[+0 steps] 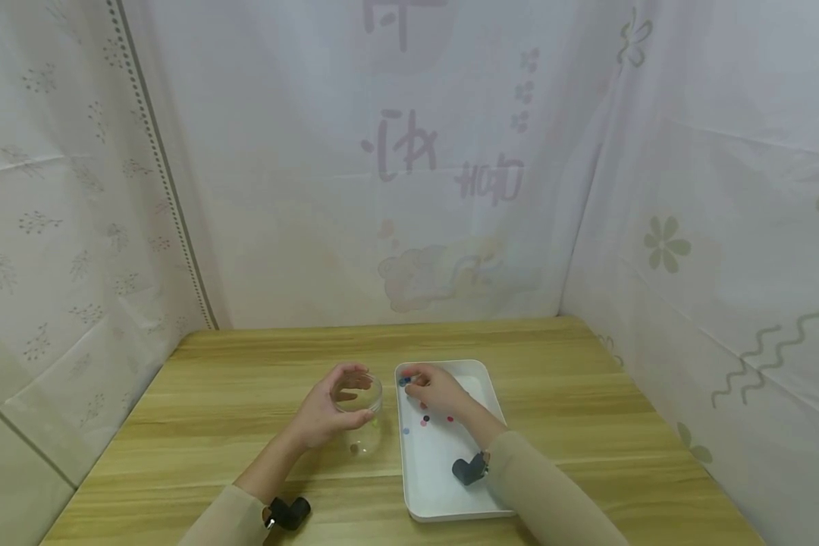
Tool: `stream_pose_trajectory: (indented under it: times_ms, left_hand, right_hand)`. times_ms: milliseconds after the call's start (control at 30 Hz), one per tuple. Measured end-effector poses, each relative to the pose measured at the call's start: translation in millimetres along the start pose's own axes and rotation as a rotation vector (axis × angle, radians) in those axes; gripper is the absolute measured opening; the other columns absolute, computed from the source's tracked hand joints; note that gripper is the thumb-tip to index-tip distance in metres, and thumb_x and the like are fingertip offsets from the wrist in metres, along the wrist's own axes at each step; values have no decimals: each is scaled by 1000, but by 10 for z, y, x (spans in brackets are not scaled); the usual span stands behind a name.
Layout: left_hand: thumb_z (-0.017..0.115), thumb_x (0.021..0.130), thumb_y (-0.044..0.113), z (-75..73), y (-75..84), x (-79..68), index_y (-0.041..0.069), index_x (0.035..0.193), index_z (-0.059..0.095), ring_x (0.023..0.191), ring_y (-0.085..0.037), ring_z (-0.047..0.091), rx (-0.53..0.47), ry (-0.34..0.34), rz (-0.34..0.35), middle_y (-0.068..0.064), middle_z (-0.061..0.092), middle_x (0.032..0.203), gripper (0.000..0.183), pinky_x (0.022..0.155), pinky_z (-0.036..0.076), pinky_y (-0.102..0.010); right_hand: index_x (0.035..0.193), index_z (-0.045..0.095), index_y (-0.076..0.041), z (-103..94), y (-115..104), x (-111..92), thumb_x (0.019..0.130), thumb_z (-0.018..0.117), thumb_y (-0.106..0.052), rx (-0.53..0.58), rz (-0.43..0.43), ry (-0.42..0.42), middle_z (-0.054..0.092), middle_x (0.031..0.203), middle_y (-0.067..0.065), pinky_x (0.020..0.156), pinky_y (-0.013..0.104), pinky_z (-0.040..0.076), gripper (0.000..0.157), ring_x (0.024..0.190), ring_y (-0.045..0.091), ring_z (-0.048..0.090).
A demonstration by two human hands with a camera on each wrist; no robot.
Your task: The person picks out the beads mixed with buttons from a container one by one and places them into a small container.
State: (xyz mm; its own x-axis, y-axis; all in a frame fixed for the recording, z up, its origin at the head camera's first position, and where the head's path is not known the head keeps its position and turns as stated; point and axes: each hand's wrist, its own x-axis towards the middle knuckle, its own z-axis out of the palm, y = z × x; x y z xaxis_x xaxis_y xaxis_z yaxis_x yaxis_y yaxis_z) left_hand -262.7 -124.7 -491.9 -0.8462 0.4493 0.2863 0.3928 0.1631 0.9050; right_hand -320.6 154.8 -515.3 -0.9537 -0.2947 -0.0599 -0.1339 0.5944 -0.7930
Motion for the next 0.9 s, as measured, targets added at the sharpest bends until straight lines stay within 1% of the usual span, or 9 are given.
stream_pose_trajectory:
  times_ms: [133,267,467,633,733,900]
  left_hand:
    - [88,93,16,-2,-2,6,4,151,51,137,-41,63,4,1,3,-17,67,145,70,110,53,-58]
    - [88,92,16,-2,-4,10,4,151,51,137,-42,63,3,0,3,-17,67,145,71,110,53,-57]
    - [87,92,16,2,-6,12,6,151,51,136,-42,63,0,-1,3,-18,67,145,70,111,53,-61]
    - [87,92,16,4,-7,12,6,150,51,136,-42,63,-4,1,4,-19,67,145,70,111,53,-64]
    - [87,92,16,5,-5,10,6,150,51,136,-42,63,-5,1,3,-19,67,145,69,111,53,-64]
    - [88,92,16,8,-4,6,7,150,51,136,-42,63,-5,2,-2,-19,67,145,69,112,52,-64]
  right_hand:
    - [137,74,-19,4,7,4,103,72,-20,-6,-19,3,73,108,5,63,27,50,34,70,15,65]
    - [132,75,-16,3,17,7,102,72,-17,-12,-25,2,73,104,4,63,27,49,30,69,14,65]
    - [122,75,-14,2,8,-1,100,73,-13,-9,-28,-4,71,96,2,63,26,48,22,69,13,63]
    - [121,75,-13,3,15,-5,98,75,-12,-14,-29,-7,71,95,2,64,26,48,23,70,13,63]
    - [121,75,-14,6,14,-8,98,75,-12,-11,-23,-10,71,95,2,66,26,48,23,72,13,63]
    - [115,78,-14,11,18,-14,97,76,-11,-37,-30,-20,72,95,0,68,26,51,18,74,12,65]
